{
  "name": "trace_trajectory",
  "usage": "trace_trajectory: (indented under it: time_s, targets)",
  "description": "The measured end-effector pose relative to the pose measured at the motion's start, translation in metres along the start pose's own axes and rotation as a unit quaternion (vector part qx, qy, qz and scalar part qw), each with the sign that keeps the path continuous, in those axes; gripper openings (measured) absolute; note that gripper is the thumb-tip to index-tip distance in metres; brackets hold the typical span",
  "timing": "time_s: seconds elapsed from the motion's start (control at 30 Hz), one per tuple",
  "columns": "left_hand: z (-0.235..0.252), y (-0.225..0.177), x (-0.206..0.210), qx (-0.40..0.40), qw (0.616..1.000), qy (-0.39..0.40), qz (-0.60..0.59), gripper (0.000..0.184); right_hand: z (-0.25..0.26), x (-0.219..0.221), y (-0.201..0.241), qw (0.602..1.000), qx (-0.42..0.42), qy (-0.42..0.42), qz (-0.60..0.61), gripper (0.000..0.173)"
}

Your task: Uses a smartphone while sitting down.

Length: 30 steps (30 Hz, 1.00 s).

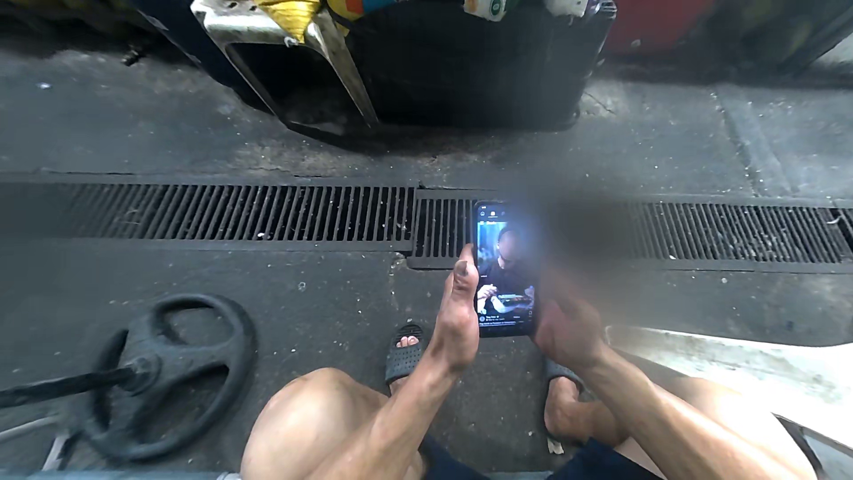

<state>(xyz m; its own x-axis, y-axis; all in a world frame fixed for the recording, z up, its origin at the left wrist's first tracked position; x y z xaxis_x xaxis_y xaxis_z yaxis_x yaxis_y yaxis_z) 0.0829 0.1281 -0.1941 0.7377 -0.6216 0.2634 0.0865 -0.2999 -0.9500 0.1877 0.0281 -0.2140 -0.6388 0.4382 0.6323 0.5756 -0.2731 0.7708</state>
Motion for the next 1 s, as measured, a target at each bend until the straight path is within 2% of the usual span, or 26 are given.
trace_trajectory:
  time_s: [0.33, 1.0]
  targets:
    - [-0.0010, 0.0022, -0.0013, 0.003, 1.000, -0.011, 0.014, 0.105, -0.0011, 0.0000, -0.0005, 1.000, 0.005, -0.008, -0.001, 0.078]
    - [-0.0031, 0.0020, -0.0021, -0.015, 1.000, -0.015, 0.007, 0.100, -0.0003, -0.0023, -0.0035, 1.000, 0.012, 0.007, 0.007, 0.072]
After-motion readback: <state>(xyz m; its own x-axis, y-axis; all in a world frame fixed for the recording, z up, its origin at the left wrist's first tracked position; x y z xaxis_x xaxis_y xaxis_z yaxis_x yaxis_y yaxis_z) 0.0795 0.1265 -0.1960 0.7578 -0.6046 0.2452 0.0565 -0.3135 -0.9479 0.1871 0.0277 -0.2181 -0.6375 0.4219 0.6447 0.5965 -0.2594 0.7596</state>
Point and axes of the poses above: each hand's wrist, its own z-axis towards the middle knuckle, its own x-axis out of the palm, y = z × x, the point moved 2 cm from there along z, towards the middle knuckle, and after that the axes turned 8 degrees about -y, right-handed, at the moved point
